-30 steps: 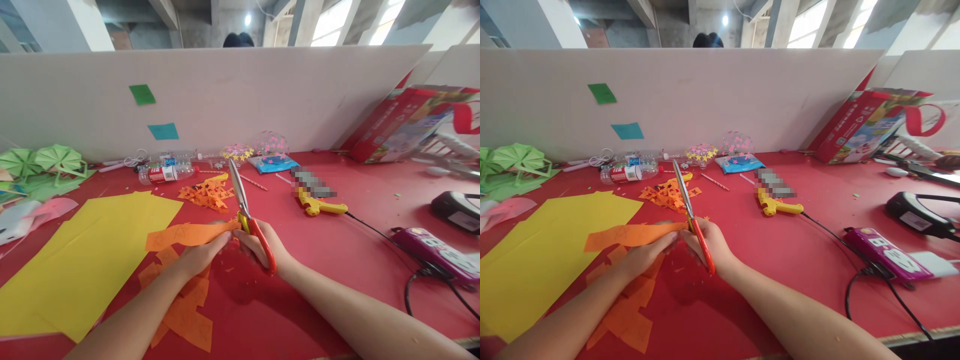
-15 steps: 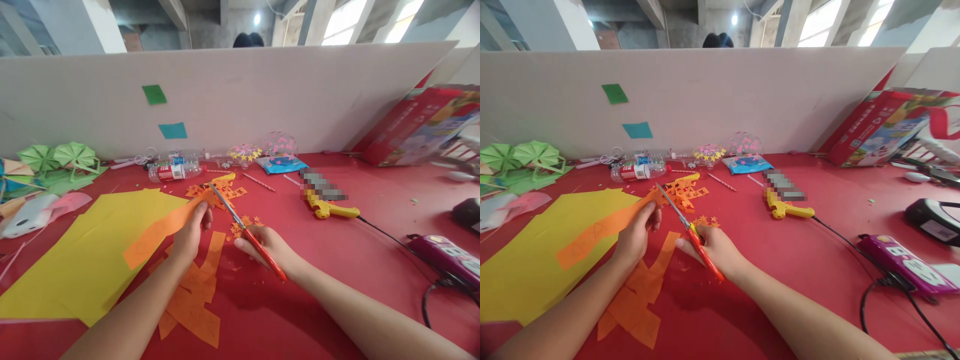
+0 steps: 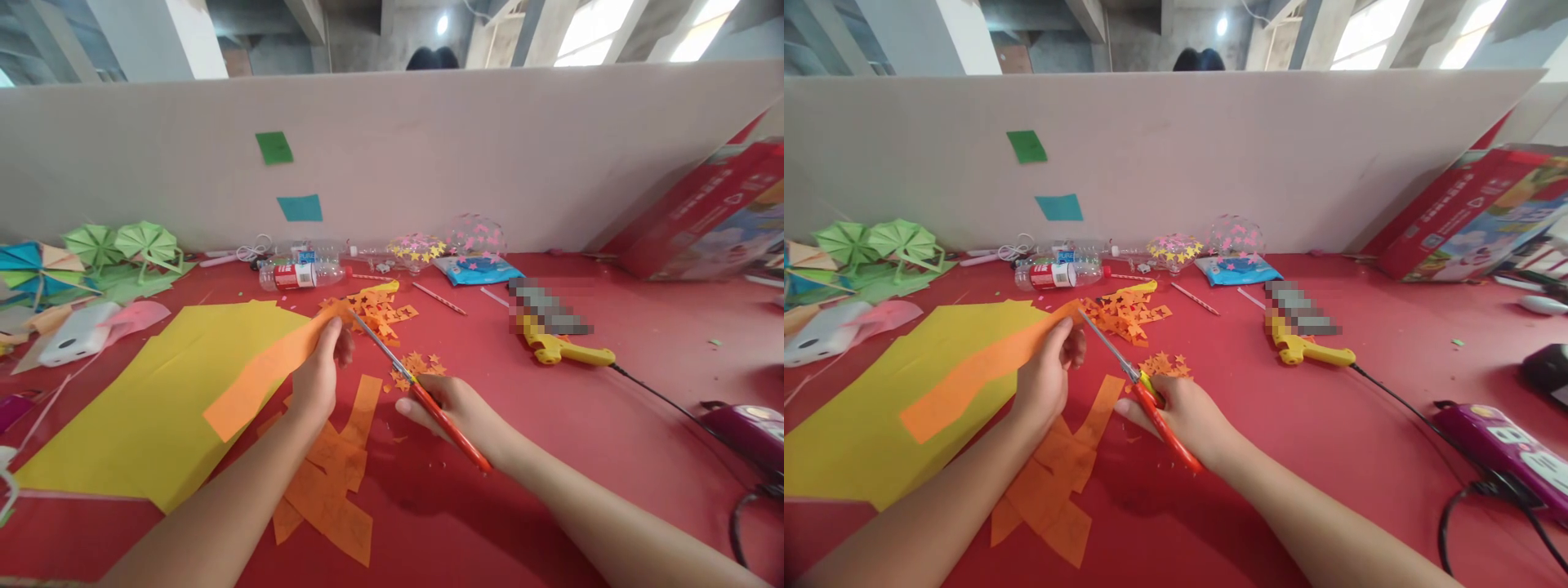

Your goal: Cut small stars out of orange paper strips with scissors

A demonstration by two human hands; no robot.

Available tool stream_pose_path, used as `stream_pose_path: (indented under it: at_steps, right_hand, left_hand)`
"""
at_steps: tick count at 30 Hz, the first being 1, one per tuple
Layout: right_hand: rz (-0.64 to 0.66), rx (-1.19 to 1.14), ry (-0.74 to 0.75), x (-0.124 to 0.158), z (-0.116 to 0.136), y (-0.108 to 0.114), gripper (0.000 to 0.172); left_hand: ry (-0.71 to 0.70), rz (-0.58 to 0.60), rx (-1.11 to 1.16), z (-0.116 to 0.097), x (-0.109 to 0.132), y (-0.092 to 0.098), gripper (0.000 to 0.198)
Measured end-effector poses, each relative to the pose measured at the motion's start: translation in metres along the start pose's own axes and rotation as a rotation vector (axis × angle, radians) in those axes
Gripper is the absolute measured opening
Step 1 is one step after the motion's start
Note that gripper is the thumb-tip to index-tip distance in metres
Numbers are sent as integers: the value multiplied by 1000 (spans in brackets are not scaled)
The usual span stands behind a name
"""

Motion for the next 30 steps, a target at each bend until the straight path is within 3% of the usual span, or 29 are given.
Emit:
stream_pose_path:
  at_steps: [7,22,30]
  right_hand:
    - [42,-24,-26,0,0,0,53]
    - [149,-361,-145,6,2,-9,45]
    - [144,-365,-162,9,7,-7,42]
  left_hand:
    - [15,25,6,2,2,0,39]
    - [57,90,51,3,3,-1,39]
    - [56,94,67,5,1,-1,38]
Point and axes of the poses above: each hand's wrist, its own x-axis away from the middle knuckle, its own y-axis out of the back of the hand, z = x × y, the point moved 3 cm from there along -x, towards the middle knuckle, and after that the axes turned 7 degrees about -z, right-handed, at the moved point
